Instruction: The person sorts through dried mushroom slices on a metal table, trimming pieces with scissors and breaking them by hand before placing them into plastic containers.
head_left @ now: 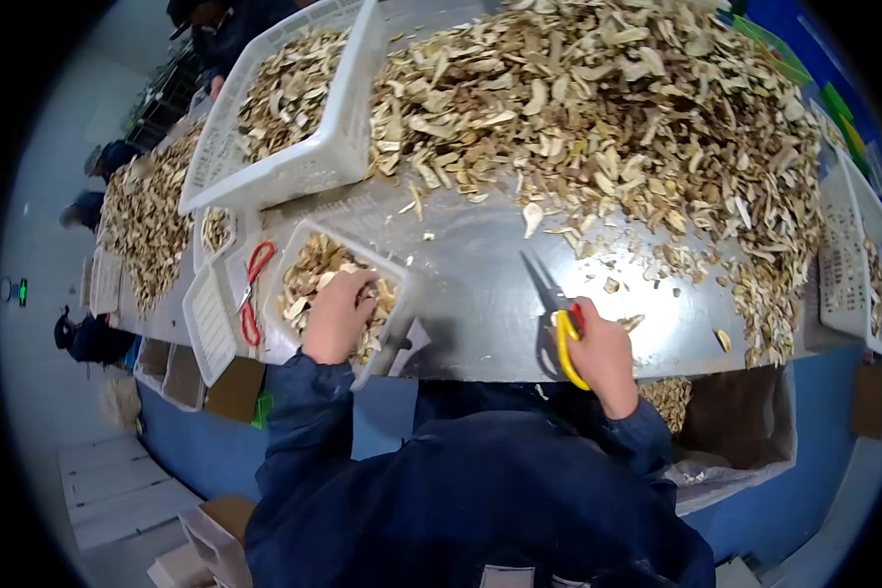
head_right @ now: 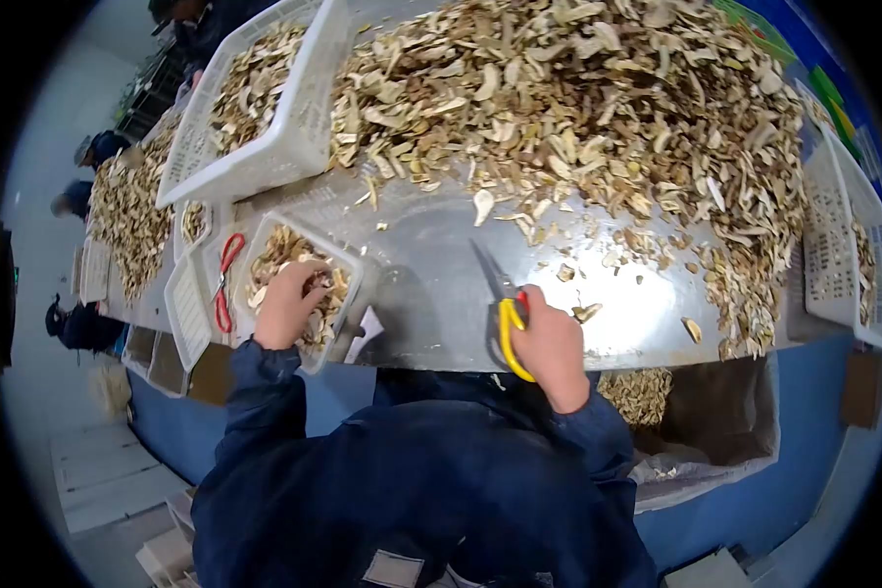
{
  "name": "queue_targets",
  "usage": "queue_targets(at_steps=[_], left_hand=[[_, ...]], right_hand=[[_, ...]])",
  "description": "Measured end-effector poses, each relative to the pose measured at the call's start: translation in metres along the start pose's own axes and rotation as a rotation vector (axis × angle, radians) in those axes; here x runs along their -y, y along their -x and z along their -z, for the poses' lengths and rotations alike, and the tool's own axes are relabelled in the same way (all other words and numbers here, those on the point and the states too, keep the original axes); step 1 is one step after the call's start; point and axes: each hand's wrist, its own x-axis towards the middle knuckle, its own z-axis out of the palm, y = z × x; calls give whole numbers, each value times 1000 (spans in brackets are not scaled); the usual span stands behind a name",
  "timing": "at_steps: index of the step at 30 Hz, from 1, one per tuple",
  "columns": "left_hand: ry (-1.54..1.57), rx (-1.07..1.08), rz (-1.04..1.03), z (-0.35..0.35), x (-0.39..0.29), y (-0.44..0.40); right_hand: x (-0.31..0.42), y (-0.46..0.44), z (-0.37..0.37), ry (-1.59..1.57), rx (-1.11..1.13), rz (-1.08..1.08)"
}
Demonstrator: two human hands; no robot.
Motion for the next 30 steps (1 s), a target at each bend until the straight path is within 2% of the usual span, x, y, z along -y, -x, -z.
queue_targets(at_steps=[8, 12, 15, 16, 19, 20, 23, 27, 30], left_hand=[[-150, -94, -253, -41, 25, -3], [-44, -209, -381, -31, 23, -16], [921, -99, 81, -31, 4, -14], [1263, 39, 138, -21, -14, -13], [1831, 377, 153, -39, -34, -22], [1920, 457, 217, -43, -44, -26], [1962, 599, 301, -57, -73, -38], [1625, 684, 227, -60, -96, -41], [1392, 606, 183, -51, -116, -36]], right_hand=[[-3, 2, 4, -100, -2, -92], [-1, 7, 5, -172, 27, -93], [4, 10, 6, -265, 59, -53], [7, 11, 6, -314, 67, -46], [17, 15, 5, -414, 77, -62], [20, 18, 9, -432, 68, -22], [23, 26, 17, -475, 84, 8], [20, 33, 27, -481, 113, 22], [18, 38, 29, -394, 92, 68]])
